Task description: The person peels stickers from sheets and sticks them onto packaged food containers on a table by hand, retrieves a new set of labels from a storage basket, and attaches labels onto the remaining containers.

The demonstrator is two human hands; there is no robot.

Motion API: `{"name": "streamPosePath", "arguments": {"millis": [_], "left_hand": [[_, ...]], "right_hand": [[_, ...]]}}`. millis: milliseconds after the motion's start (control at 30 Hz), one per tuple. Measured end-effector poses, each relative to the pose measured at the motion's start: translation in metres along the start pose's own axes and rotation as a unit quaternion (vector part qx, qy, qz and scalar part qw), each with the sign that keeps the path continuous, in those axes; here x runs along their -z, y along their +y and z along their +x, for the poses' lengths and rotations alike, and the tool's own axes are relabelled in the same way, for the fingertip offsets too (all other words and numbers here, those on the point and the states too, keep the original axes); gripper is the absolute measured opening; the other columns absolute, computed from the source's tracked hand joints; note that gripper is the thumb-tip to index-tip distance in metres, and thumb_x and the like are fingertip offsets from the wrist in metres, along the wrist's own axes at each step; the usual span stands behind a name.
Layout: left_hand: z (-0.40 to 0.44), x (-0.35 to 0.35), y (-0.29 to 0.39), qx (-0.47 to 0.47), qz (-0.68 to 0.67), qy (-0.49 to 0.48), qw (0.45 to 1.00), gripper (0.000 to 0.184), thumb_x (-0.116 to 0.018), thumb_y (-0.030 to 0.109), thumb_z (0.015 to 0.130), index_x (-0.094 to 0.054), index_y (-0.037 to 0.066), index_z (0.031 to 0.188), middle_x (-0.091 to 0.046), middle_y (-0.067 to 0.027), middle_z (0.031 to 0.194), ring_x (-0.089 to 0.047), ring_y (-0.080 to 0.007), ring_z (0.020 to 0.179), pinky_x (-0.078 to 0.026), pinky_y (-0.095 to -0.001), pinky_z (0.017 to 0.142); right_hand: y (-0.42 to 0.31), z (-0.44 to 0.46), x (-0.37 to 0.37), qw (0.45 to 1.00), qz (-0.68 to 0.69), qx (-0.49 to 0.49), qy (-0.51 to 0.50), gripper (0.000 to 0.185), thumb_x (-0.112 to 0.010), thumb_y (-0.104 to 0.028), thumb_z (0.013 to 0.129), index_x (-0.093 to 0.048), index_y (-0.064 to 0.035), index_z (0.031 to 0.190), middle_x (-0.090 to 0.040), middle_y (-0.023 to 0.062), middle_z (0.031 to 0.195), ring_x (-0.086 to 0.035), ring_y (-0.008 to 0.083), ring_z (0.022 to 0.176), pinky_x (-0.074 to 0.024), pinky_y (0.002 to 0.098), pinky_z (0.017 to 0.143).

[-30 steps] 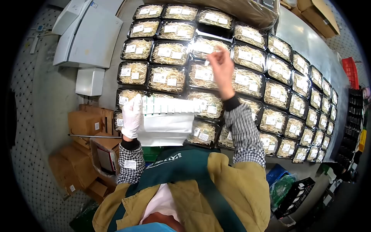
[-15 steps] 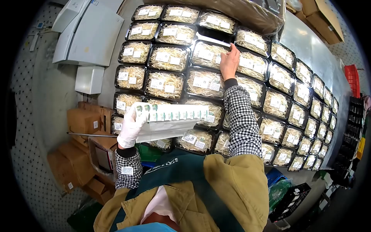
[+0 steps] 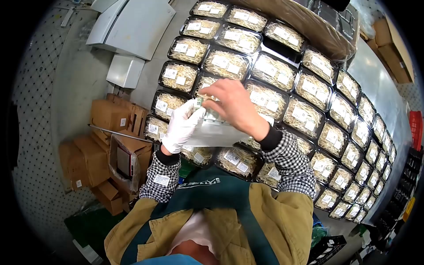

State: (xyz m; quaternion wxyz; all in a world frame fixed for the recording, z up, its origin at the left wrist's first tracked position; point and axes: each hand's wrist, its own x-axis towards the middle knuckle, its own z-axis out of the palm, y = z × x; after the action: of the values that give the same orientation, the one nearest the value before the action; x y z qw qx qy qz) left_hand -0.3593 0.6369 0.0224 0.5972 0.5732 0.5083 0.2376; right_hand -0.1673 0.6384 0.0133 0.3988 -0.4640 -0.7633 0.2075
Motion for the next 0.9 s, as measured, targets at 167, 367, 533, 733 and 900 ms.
{"name": "streamPosePath", "arguments": {"millis": [167, 367, 533, 733, 900], "left_hand": [[0.004, 0.003, -0.005, -0.04, 0.165, 0.044, 0.984, 0.011, -0.063, 0.012, 0.088, -0.061, 0.001, 0.088, -0.056, -0.0076, 0.067, -0.049, -0.0099, 0.06, -0.042, -0.0275, 0.056], [0.011, -0.003, -0.003, -0.046, 0.135, 0.051, 0.988, 0.015, -0.067, 0.015, 0.088, -0.065, -0.001, 0.086, -0.052, 0.0001, 0.061, -0.042, -0.005, 0.057, -0.034, -0.0234, 0.049], [0.008, 0.008, -0.002, 0.042, -0.027, 0.047, 0.998, 0.015, -0.063, 0.01, 0.091, -0.066, 0.0, 0.101, -0.053, 0.0077, 0.07, -0.039, -0.0003, 0.06, -0.032, -0.0165, 0.052], [0.011, 0.017, -0.011, 0.06, -0.037, 0.064, 0.995, 0.016, -0.063, 0.007, 0.091, -0.063, -0.002, 0.104, -0.061, 0.0038, 0.08, -0.049, -0.0005, 0.065, -0.039, -0.0159, 0.056], [0.006, 0.036, -0.012, 0.022, -0.041, 0.085, 0.995, 0.016, -0.061, 0.001, 0.088, -0.063, -0.003, 0.104, -0.066, -0.0034, 0.092, -0.057, -0.0056, 0.076, -0.046, -0.019, 0.069]], "right_hand": [[-0.002, -0.007, -0.012, 0.999, 0.039, 0.004, 0.036, 0.012, -0.069, -0.013, 0.082, -0.067, -0.0113, 0.093, -0.061, 0.0025, 0.085, -0.058, 0.0188, 0.083, -0.0438, 0.0308, 0.071], [0.068, -0.002, 0.015, 0.9, 0.348, -0.257, 0.053, 0.015, -0.066, -0.013, 0.087, -0.069, -0.004, 0.099, -0.068, 0.0012, 0.089, -0.06, 0.0096, 0.081, -0.0491, 0.0248, 0.072], [0.288, -0.006, 0.062, 0.829, 0.157, -0.318, 0.432, 0.029, -0.069, -0.021, 0.085, -0.067, -0.0005, 0.106, -0.07, 0.0043, 0.089, -0.062, 0.0113, 0.077, -0.0491, 0.0262, 0.074], [0.355, 0.008, 0.074, 0.789, -0.304, -0.391, 0.365, 0.04, -0.07, -0.028, 0.078, -0.062, -0.0105, 0.113, -0.069, 0.0034, 0.086, -0.06, 0.0246, 0.089, -0.0407, 0.0405, 0.082], [0.375, -0.008, 0.069, 0.755, -0.422, -0.351, 0.359, 0.032, -0.068, -0.022, 0.079, -0.059, -0.0156, 0.11, -0.06, 0.0057, 0.099, -0.053, 0.0264, 0.1, -0.0371, 0.0439, 0.084]]}}
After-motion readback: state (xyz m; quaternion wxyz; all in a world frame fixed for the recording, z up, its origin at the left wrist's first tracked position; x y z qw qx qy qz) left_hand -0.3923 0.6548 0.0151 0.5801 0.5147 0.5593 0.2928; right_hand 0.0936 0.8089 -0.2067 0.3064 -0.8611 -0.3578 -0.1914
